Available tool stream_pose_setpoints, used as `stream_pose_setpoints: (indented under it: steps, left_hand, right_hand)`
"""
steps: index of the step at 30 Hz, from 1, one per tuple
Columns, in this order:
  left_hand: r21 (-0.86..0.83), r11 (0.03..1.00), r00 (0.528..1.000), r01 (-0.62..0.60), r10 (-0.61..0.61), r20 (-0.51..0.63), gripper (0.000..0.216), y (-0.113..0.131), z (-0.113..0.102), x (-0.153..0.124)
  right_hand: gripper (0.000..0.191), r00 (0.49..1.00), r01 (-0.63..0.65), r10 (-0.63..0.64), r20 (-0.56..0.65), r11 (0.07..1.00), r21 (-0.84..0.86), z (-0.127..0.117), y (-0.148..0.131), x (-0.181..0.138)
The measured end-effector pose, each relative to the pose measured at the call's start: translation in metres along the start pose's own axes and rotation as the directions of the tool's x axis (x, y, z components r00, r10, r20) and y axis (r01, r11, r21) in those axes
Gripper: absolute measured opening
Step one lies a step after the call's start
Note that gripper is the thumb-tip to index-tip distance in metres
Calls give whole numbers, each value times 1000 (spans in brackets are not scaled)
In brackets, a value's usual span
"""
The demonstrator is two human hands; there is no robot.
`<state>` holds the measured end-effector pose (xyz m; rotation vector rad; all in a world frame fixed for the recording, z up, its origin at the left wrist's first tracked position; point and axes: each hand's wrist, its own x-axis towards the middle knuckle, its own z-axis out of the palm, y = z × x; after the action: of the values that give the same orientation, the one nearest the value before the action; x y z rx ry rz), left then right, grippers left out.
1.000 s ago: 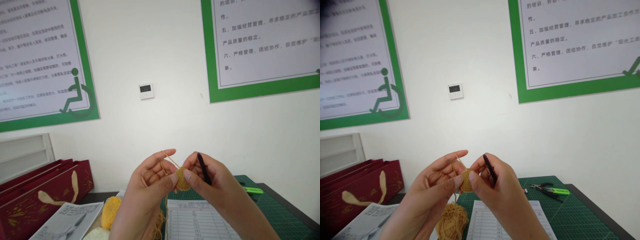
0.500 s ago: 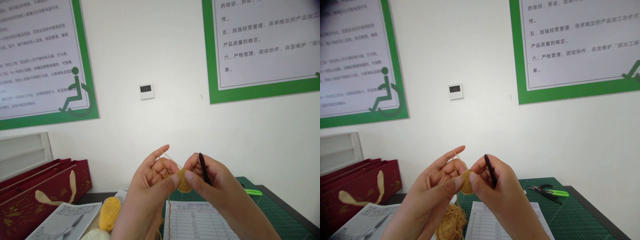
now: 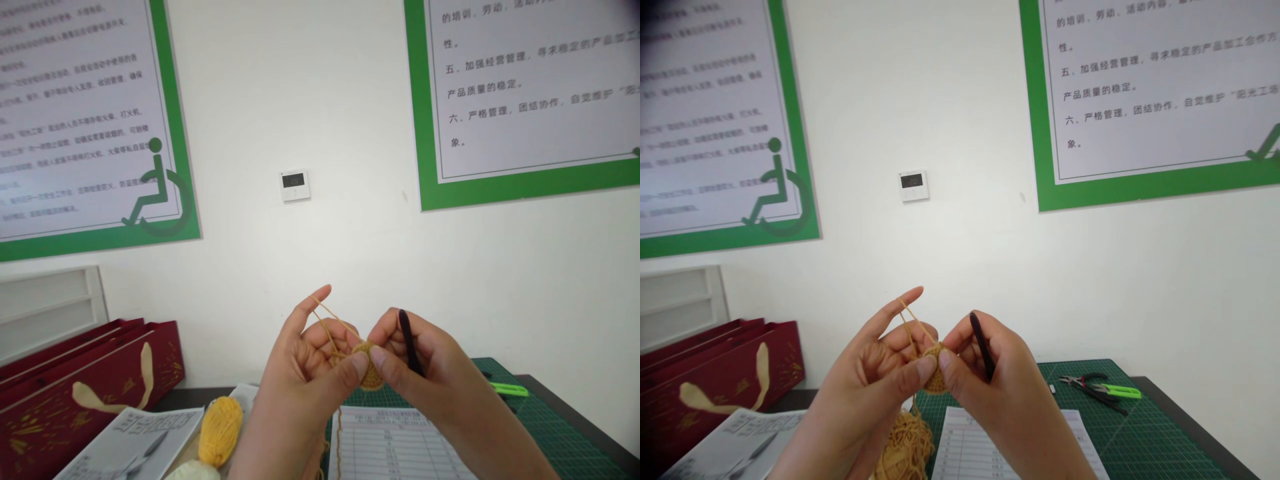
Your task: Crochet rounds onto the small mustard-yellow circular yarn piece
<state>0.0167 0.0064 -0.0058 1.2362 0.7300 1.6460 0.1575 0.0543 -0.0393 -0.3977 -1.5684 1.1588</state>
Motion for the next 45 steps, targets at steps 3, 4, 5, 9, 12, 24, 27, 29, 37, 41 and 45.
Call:
stream_pose_setpoints:
  steps: [3,4,5,9,12,24,27,29,37,41,45]
  left_hand:
    - [11,1000,1000,-2,2,-13,89,0,0,1]
    - [17,1000,1000,-6,7,-13,88,0,0,1]
    - [22,1000,1000,-12,13,-13,87,-1,-1,1]
    - [27,999,1000,-21,21,-8,83,-2,-3,3]
    - [9,1000,1000,-16,16,5,81,-2,-4,3]
    - [50,998,999,-44,45,-21,82,-1,-11,3]
    - [47,997,998,-54,55,-36,82,-1,-11,3]
    - [41,997,997,-59,61,-47,83,0,-10,3]
    - [56,997,998,-51,53,-38,82,-1,-9,5]
    - [61,996,997,-60,62,-40,80,0,-8,5]
    - [67,996,997,-62,65,-44,79,0,-7,4]
  right_hand:
    - [23,1000,8,-9,-29,999,-36,-3,-2,-1]
    - [22,995,30,-34,-89,999,-42,-5,-3,-1]
    - [22,981,76,-79,-180,997,-27,-7,-5,-2]
    - [36,827,363,-224,-516,913,186,-18,-13,-4]
    - [39,816,414,-237,-528,876,246,-19,-16,-4]
    - [17,872,376,-376,-314,924,-62,-4,-5,-4]
    - [21,851,376,-408,-332,913,-160,0,-7,-7]
    - [24,857,352,-407,-316,910,-217,2,-8,-9]
    - [25,827,353,-444,-346,888,-296,4,-8,-11]
    - [26,829,337,-446,-339,880,-334,4,-8,-10]
    - [27,825,335,-452,-338,874,-352,4,-9,-10]
